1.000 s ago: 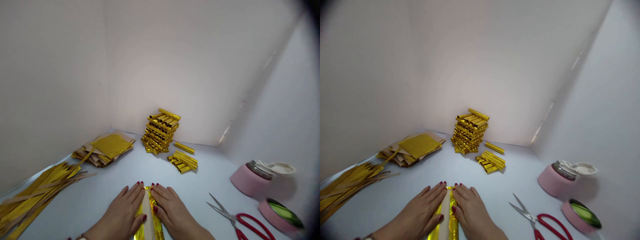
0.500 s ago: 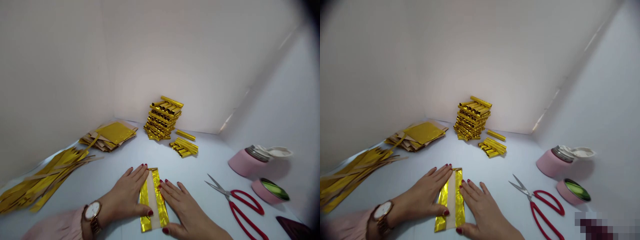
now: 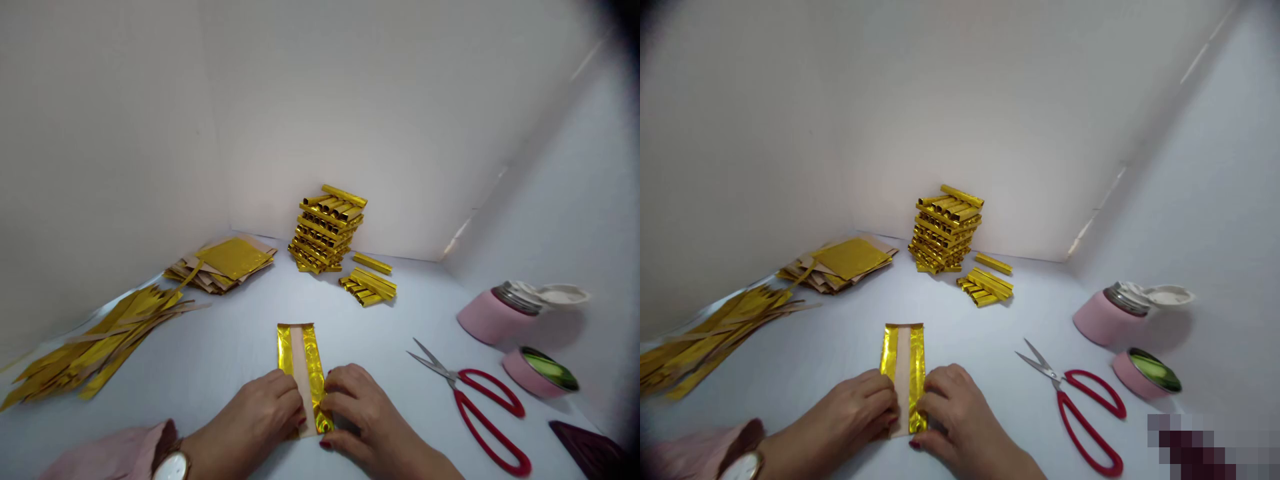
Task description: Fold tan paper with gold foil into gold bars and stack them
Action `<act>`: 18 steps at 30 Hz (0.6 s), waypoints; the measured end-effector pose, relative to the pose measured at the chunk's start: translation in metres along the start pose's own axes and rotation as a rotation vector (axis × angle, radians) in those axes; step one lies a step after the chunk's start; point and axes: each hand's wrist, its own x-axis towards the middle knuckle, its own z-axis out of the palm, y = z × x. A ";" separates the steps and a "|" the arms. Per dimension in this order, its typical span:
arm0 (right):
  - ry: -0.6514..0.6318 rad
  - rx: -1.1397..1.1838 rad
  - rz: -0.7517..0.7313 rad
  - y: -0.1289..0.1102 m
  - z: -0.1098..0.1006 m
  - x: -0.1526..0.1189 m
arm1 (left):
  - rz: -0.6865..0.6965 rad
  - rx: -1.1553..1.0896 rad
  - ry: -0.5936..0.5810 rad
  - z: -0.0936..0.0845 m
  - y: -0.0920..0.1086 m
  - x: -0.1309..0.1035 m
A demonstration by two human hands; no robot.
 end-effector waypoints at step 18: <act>0.082 -0.106 -0.156 -0.008 0.011 -0.001 | 0.150 0.271 0.087 0.014 0.004 -0.017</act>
